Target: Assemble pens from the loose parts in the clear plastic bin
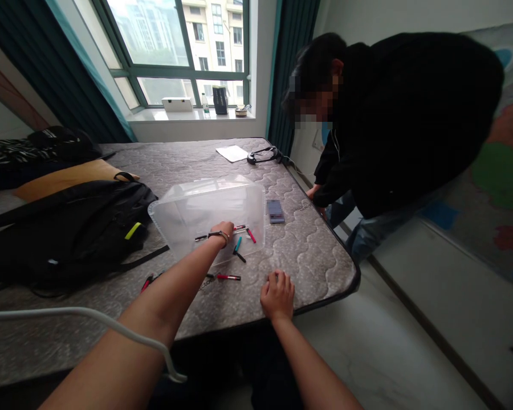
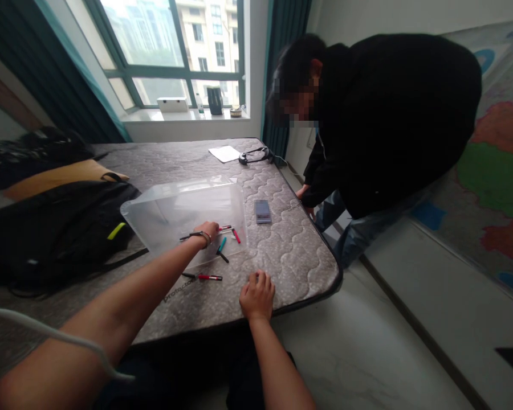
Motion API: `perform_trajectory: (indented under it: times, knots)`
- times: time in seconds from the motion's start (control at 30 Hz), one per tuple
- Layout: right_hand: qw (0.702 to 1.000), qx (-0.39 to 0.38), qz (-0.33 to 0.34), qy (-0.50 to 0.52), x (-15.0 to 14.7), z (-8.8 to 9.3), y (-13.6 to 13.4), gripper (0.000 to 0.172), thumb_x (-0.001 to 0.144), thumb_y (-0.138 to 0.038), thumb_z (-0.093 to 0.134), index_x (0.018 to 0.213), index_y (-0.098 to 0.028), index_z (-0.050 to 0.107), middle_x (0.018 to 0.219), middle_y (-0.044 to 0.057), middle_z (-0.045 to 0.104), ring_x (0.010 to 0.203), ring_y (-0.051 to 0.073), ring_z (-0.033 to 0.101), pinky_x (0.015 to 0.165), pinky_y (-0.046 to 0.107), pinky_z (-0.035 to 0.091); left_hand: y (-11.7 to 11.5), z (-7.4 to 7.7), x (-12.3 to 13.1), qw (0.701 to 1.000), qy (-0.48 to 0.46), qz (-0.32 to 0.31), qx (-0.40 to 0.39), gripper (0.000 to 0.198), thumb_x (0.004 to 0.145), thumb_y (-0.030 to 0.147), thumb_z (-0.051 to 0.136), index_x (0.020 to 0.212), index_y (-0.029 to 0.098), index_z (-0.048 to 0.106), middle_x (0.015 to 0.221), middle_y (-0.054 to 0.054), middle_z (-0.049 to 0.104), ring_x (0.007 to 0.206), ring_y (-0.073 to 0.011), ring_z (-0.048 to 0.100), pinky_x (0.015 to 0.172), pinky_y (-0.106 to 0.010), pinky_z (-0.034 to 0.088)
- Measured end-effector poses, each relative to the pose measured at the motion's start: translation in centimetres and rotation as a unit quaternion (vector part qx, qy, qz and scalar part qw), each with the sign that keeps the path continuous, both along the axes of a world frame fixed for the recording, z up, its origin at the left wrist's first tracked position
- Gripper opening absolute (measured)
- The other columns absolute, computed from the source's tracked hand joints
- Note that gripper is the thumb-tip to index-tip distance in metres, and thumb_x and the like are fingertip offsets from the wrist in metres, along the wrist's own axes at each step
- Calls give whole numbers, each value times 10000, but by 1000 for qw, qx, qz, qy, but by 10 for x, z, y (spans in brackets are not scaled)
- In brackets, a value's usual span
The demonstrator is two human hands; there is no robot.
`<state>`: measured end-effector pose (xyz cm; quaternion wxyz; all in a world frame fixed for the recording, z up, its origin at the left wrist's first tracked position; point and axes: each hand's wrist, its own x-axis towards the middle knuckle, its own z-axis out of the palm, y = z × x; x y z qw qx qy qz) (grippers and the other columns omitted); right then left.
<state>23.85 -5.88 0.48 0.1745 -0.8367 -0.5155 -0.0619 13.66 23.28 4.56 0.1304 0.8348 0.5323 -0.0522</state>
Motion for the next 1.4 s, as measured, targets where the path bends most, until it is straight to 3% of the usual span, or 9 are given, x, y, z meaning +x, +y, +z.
perform_trajectory:
  times: [0.37, 0.6, 0.9, 1.07, 1.23, 1.4]
  knots:
    - [1000, 21, 0, 12, 0, -2, 0, 186, 833, -191, 549, 1001, -208, 626, 1200, 115, 557, 1144, 285, 439, 903, 399, 337, 5, -1, 2, 1000, -14, 10, 10, 273, 845, 286, 552, 1045, 264, 735, 1120, -142, 702, 1008, -278, 673, 827, -372, 523]
    - [1000, 13, -2, 9, 0, -2, 1, 194, 832, -192, 547, 1012, -210, 616, 1203, 110, 553, 1142, 278, 441, 904, 394, 339, 0, -4, 13, 1000, -9, 6, 11, 276, 853, 324, 553, 1045, 245, 735, 1148, -159, 691, 1040, -300, 666, 855, -395, 521]
    - [1000, 23, 1, 10, 1, -4, 0, 194, 829, -184, 550, 1011, -203, 614, 1191, 112, 556, 1133, 277, 443, 898, 390, 341, 9, 5, 23, 999, 18, 0, -30, 400, 691, 340, 739, 1010, 99, 738, 1073, -245, 703, 975, -337, 681, 801, -386, 554]
    - [999, 31, 5, 19, 1, -4, 1, 199, 819, -176, 553, 1007, -202, 613, 1176, 114, 563, 1114, 279, 454, 889, 395, 342, 7, 10, 21, 999, -12, -8, -33, 309, 608, 298, 763, 856, 113, 745, 985, -215, 724, 904, -329, 691, 751, -372, 547]
    - [999, 32, 2, 24, 1, -6, 1, 194, 822, -183, 554, 1005, -207, 614, 1203, 123, 557, 1122, 290, 452, 896, 412, 337, -11, 20, 3, 995, -97, -17, -18, 244, 736, 362, 608, 823, 156, 706, 878, -123, 726, 821, -223, 670, 699, -288, 499]
    - [999, 20, 2, 30, 1, -4, 1, 202, 830, -182, 534, 1014, -206, 615, 1207, 124, 557, 1140, 294, 447, 902, 413, 337, -67, 24, -63, 974, -219, -50, -23, 239, 800, 364, 481, 824, 177, 628, 803, -20, 683, 736, -141, 613, 658, -235, 457]
